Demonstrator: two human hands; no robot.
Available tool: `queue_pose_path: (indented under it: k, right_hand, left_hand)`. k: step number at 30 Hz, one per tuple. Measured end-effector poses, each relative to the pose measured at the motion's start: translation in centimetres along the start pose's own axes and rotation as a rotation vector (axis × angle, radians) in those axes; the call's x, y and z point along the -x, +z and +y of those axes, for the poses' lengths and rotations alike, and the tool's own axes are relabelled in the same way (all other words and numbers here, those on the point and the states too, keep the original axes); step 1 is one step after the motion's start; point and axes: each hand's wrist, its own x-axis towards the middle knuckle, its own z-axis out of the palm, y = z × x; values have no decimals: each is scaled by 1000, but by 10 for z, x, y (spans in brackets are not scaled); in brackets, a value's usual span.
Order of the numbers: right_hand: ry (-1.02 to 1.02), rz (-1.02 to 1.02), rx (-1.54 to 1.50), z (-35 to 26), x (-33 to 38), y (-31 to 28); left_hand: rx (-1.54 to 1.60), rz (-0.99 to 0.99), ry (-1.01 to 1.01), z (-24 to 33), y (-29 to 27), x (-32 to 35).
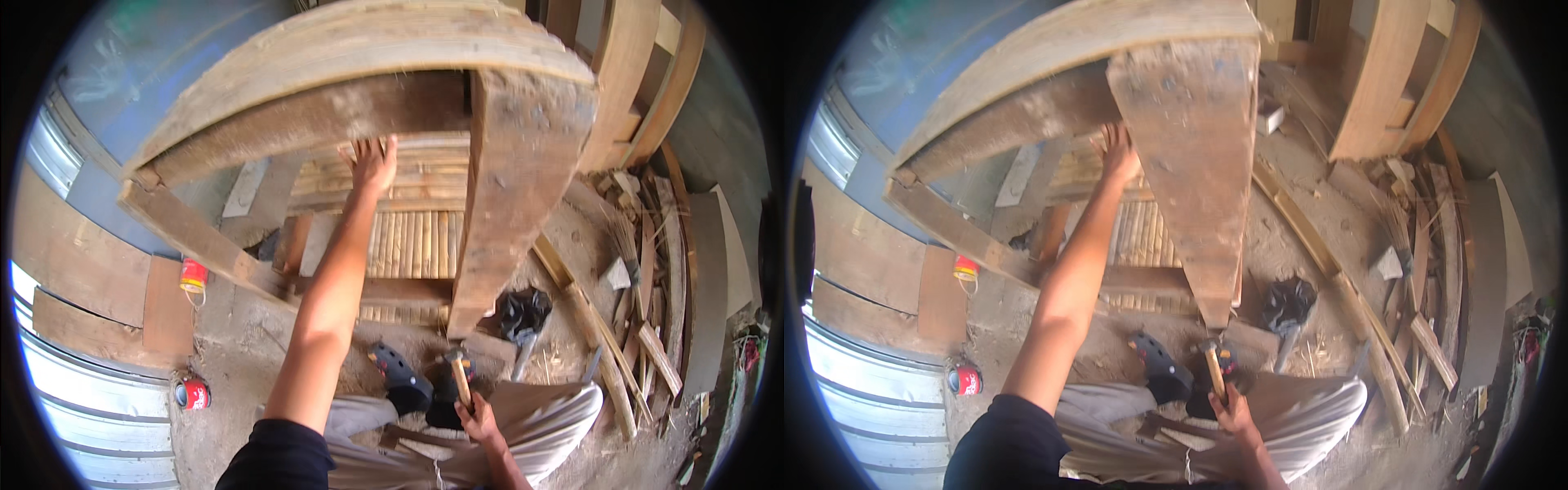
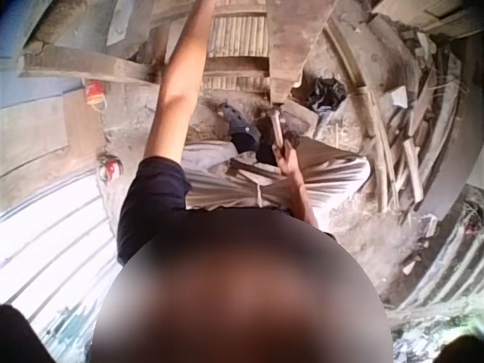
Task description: The person assembles a wooden structure by fitting slats into a frame, hammering nails to secure them, and using a saw to trim a bamboo stick. The person works on the floor, handling wood pieces and tools to build the structure.
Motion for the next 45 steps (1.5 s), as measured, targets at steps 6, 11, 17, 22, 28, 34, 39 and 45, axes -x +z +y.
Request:
queue_pose_path:
  k: [6,11,17,22,28,34,39,45]
  right_hand:
    - [199,-48,-448,0,10,4]
    - [171,98,-617,-3,9,8]
    - [248,477,-548,34,4,13]
    - [427,767,-383,85,-22,-21]
    - [315,1130,-134,141,-75,-82]
    - [535,1471,-328,166,-107,-97]
    - [178,1239,407,131,-105,-73]
    - [-37,621,746,116,-147,-55]
  left_hand:
    - [-312,-250,-35,-3,16,38]
    - [-215,-360,21,-13,12,65]
    - [210,-278,52,18,-3,154]
    - [621,-64,-15,37,-20,245]
    - [338,309,237,73,15,313]
    - [598,208,205,116,30,341]
    - [456,229,189,131,53,316]
    - [353,262,181,130,78,311]
